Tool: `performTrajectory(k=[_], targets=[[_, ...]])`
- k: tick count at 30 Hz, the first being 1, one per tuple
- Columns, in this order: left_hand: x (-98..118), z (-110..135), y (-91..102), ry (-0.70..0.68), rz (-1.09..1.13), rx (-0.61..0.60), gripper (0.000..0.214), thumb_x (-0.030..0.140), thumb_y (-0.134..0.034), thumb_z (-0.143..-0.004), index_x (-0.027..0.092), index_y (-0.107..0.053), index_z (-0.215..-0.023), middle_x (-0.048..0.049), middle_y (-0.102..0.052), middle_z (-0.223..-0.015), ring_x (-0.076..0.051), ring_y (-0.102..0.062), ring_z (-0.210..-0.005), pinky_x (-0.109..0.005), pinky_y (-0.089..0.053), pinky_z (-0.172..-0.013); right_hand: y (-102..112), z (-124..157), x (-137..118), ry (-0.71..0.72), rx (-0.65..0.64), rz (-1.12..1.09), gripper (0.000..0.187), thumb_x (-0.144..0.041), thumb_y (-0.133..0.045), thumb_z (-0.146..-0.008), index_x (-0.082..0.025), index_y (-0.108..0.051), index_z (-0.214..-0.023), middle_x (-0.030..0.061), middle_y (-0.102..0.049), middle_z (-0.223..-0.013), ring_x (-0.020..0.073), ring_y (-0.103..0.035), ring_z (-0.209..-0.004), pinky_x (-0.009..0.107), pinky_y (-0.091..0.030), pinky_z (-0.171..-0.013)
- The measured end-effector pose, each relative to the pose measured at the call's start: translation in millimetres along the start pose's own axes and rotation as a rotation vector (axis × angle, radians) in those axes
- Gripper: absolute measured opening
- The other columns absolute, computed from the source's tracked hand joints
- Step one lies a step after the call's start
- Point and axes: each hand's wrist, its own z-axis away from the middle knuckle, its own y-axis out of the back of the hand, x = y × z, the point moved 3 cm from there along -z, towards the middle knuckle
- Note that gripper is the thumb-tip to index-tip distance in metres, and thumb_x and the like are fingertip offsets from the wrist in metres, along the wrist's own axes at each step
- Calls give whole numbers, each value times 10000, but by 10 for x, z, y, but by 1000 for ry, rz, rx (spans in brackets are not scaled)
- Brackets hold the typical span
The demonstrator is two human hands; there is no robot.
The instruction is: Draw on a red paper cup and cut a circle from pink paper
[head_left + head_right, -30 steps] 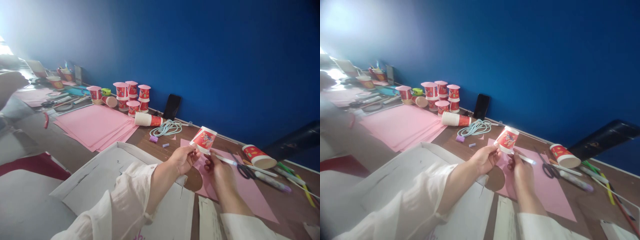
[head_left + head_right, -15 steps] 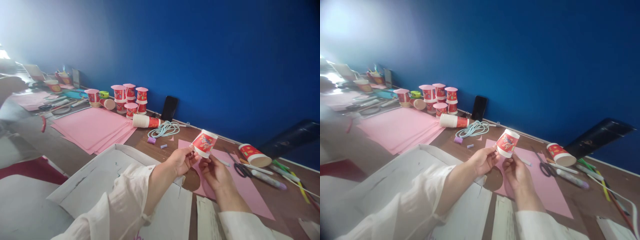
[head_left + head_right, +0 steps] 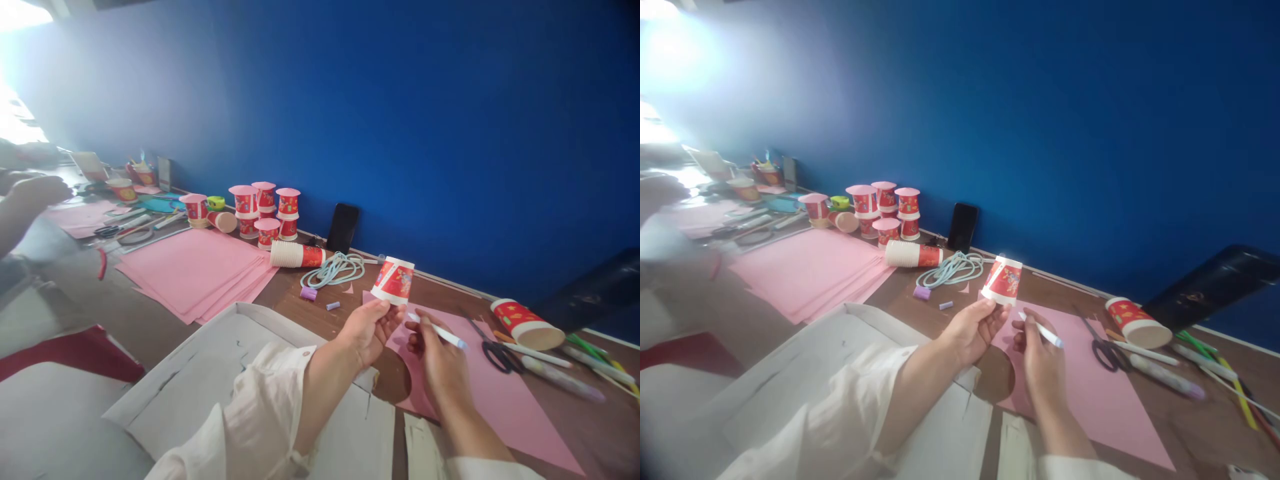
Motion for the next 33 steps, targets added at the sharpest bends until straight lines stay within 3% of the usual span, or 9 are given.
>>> performTrajectory(k=[3,7,9,14,20,23,26,30,33], targets=[[-3,8,1,-3,-13,0,108,77,-565,-849,40,-667,-849,-113,-707,-801,-115,-680,-727,-199,-556,-777,5,37,-100,169,-12,201,507,-590,-541,-839,-161,-658,-1082,50,-675,-787,132,-564,-582,273,-475,-559],[-4,13,1,-13,-38,42,121,73,-561,-841,34,-671,-873,-117,-706,-798,-131,-686,-740,-221,-558,-788,44,68,-160,384,69,374,552,-610,-409,-901,-184,-649,-1156,30,-624,-717,153,-555,-615,308,-462,-634],[-7,11,1,-11,-52,70,126,71,-561,-836,28,-671,-880,-121,-704,-801,-138,-687,-736,-233,-561,-788,57,86,-156,443,95,358,542,-593,-419,-906,-189,-631,-1199,38,-632,-752,159,-559,-633,321,-464,-657],[-15,12,1,10,-87,116,127,77,-568,-832,19,-664,-891,-131,-698,-819,-135,-683,-714,-225,-564,-757,41,140,-132,564,73,347,465,-499,-457,-923,-208,-589,-1260,106,-657,-1065,170,-608,-744,341,-492,-715],[-10,21,-9,-16,-175,130,109,35,-573,-804,24,-675,-842,-147,-706,-871,-132,-685,-730,-217,-562,-764,-10,178,-129,652,22,374,424,-448,-496,-914,-234,-598,-1266,109,-653,-1121,197,-628,-805,378,-514,-778],[-20,26,-17,-33,-250,111,64,59,-631,-785,29,-687,-789,-148,-712,-819,-139,-686,-738,-229,-555,-787,-14,163,-149,562,37,339,446,-475,-491,-908,-238,-590,-1273,103,-673,-1096,178,-621,-740,367,-522,-749],[-33,52,-37,-54,-302,77,72,110,-704,-756,40,-705,-768,-143,-721,-803,-133,-680,-720,-243,-544,-814,17,98,-125,348,80,226,459,-508,-510,-887,-219,-588,-1235,82,-694,-971,154,-613,-663,328,-532,-664],[-61,127,-92,-68,-358,16,158,198,-762,-726,62,-734,-802,-130,-729,-827,-131,-680,-750,-248,-527,-845,46,-28,-23,18,54,-55,425,-478,-601,-829,-220,-587,-1167,43,-686,-917,129,-615,-650,249,-516,-546],[-110,183,-135,-72,-389,-63,291,287,-810,-675,68,-747,-854,-124,-730,-824,-141,-678,-760,-262,-515,-857,21,-98,10,-152,-23,-343,320,-373,-716,-735,-194,-630,-985,-6,-637,-759,83,-553,-563,173,-431,-440]])
